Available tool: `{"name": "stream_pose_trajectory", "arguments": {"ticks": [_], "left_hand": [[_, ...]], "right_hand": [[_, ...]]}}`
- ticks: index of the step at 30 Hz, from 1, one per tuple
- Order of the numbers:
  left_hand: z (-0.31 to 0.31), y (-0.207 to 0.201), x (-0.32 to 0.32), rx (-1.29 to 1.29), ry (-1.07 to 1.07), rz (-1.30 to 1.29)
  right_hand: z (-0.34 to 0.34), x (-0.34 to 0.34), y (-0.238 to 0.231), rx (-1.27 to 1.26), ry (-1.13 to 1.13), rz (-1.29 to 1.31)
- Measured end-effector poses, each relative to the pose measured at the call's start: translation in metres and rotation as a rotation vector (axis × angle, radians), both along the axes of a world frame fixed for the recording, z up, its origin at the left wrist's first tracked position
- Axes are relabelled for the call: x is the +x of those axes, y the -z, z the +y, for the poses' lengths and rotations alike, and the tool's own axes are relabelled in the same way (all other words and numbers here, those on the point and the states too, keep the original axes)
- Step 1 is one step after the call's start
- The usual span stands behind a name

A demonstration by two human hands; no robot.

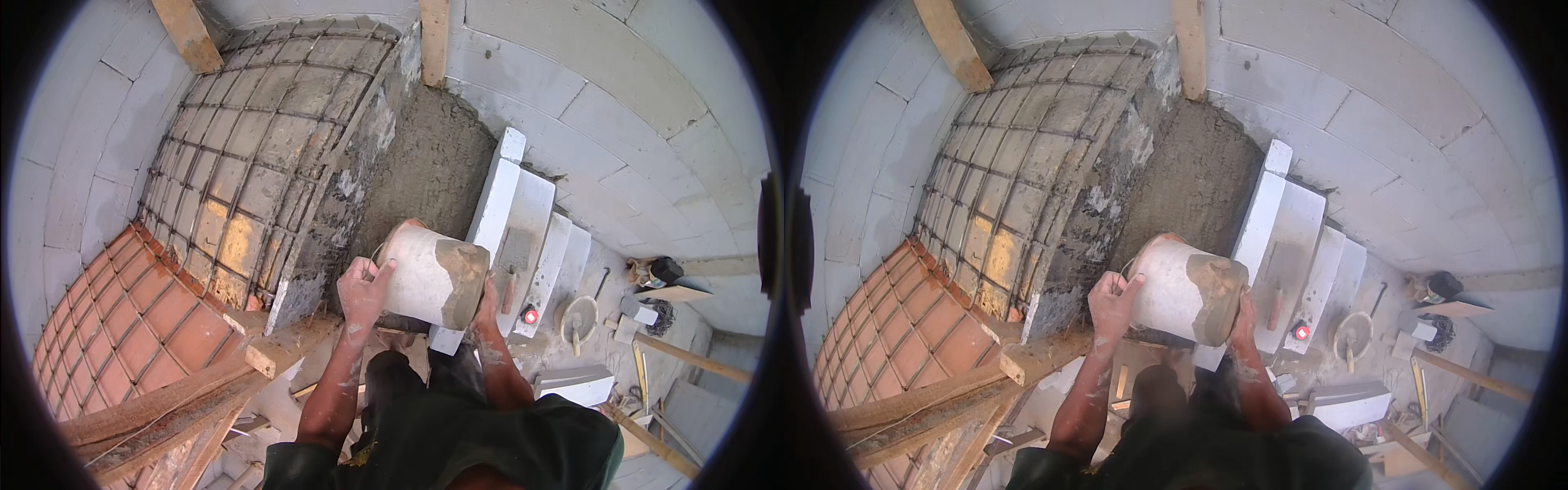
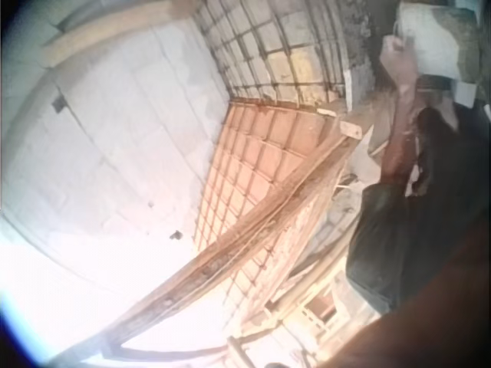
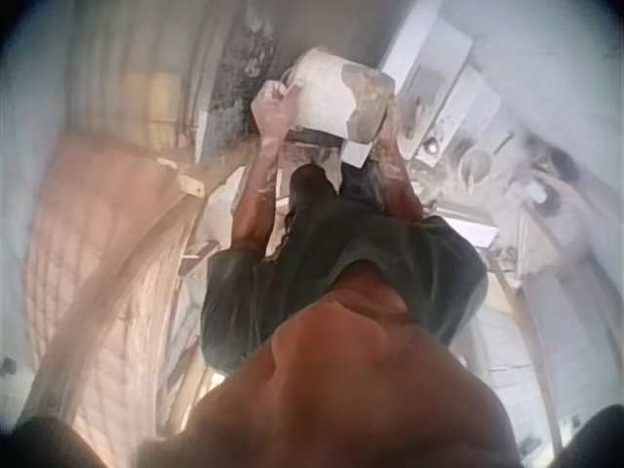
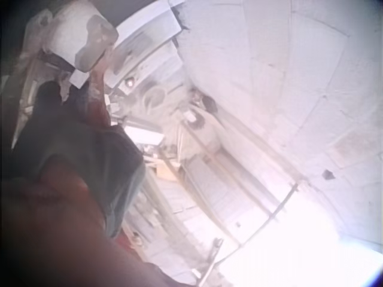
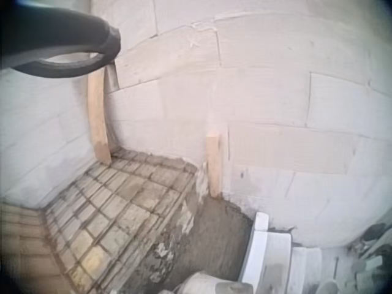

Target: The person pours cement onto a curved rebar-reinforced surface, spreads it with a trowel, and places white rectangular tiles into the wet cement. The person repeatedly scoops cement from a bucket and smooths the surface between tile placements.

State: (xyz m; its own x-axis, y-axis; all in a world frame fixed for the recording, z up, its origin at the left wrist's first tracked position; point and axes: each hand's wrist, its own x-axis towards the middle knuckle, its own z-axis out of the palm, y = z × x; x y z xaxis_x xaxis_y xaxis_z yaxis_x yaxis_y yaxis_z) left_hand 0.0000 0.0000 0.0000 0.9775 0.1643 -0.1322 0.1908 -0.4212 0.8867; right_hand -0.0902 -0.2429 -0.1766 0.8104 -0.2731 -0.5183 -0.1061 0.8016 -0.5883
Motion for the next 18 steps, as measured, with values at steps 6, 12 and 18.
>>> {"name": "stream_pose_trajectory", "arguments": {"ticks": [6, 12, 18], "left_hand": [[-0.035, 0.046, 0.07, -0.156, -0.053, -0.125], [-0.095, 0.045, 0.182, -0.406, 0.053, -0.181], [-0.122, 0.028, 0.247, -0.429, 0.149, -0.09]], "right_hand": [[-0.039, 0.083, -0.049, -0.264, 0.084, 0.123], [-0.126, 0.235, -0.025, -0.565, 0.207, 0.0], [-0.179, 0.343, -0.057, -0.896, 0.21, -0.157]]}}
